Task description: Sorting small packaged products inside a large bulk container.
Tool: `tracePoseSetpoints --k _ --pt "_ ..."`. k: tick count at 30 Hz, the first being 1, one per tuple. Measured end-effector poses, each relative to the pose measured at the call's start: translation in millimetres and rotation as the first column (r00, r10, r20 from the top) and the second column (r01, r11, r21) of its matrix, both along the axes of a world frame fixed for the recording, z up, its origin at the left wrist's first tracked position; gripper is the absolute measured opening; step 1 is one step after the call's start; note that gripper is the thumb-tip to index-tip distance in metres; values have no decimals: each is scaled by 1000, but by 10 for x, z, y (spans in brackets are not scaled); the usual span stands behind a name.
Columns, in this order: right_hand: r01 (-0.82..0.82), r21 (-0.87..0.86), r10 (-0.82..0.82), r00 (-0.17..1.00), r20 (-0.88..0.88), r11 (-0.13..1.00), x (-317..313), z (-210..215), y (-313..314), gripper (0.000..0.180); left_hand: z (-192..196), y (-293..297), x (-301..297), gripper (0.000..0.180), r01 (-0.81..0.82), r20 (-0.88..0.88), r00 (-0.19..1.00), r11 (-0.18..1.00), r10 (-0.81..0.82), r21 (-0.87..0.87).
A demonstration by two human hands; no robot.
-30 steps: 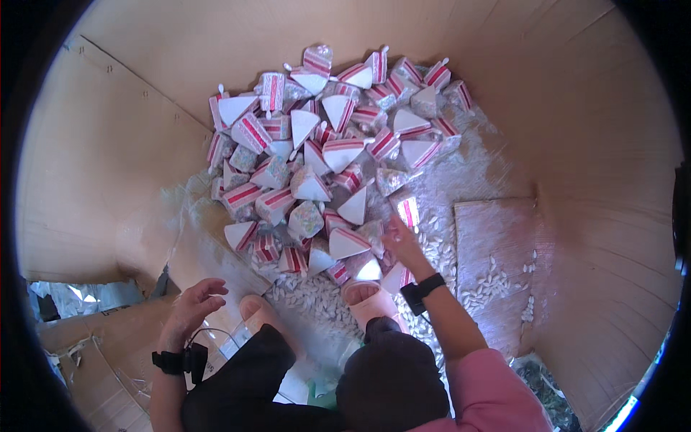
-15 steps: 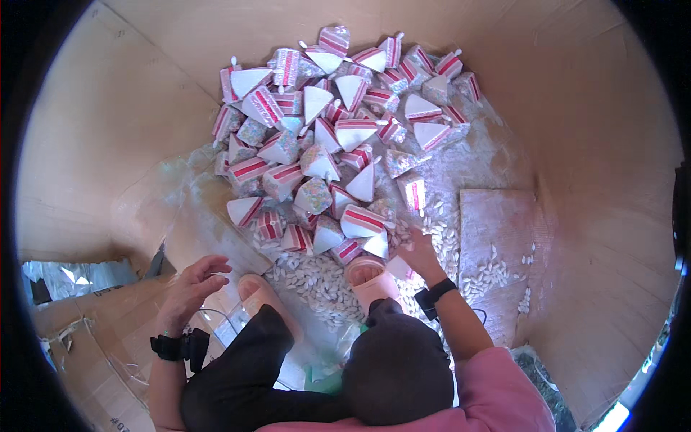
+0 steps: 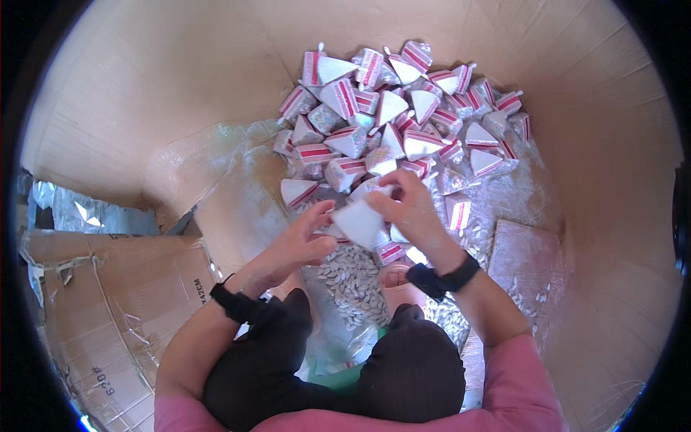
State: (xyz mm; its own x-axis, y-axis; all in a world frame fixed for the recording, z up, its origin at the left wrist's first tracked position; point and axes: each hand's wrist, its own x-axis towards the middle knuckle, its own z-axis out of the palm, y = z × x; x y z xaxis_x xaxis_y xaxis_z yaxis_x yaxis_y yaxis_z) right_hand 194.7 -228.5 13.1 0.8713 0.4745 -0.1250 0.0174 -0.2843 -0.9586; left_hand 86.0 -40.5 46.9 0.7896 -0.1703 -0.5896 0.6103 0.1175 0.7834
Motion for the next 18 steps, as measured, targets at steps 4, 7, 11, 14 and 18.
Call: tracePoseSetpoints --k 4,7,11,14,18 --pt "67 110 -93 965 245 992 -110 187 489 28 -8 -82 29 56 -356 106 931 933 350 44" --pt "-157 377 215 970 -116 913 -21 174 444 23 41 151 -54 49 -442 -12 894 878 447 -186" --pt "-458 273 516 831 -207 846 -74 189 297 26 -64 253 -181 41 -404 -129 915 870 383 -282" --pt "-522 39 495 828 264 852 -187 197 292 21 9 233 -201 38 -381 -107 925 892 366 -243" --pt "-439 -475 635 649 419 763 -379 185 387 23 -9 282 -251 36 -433 -195 898 873 395 -226"
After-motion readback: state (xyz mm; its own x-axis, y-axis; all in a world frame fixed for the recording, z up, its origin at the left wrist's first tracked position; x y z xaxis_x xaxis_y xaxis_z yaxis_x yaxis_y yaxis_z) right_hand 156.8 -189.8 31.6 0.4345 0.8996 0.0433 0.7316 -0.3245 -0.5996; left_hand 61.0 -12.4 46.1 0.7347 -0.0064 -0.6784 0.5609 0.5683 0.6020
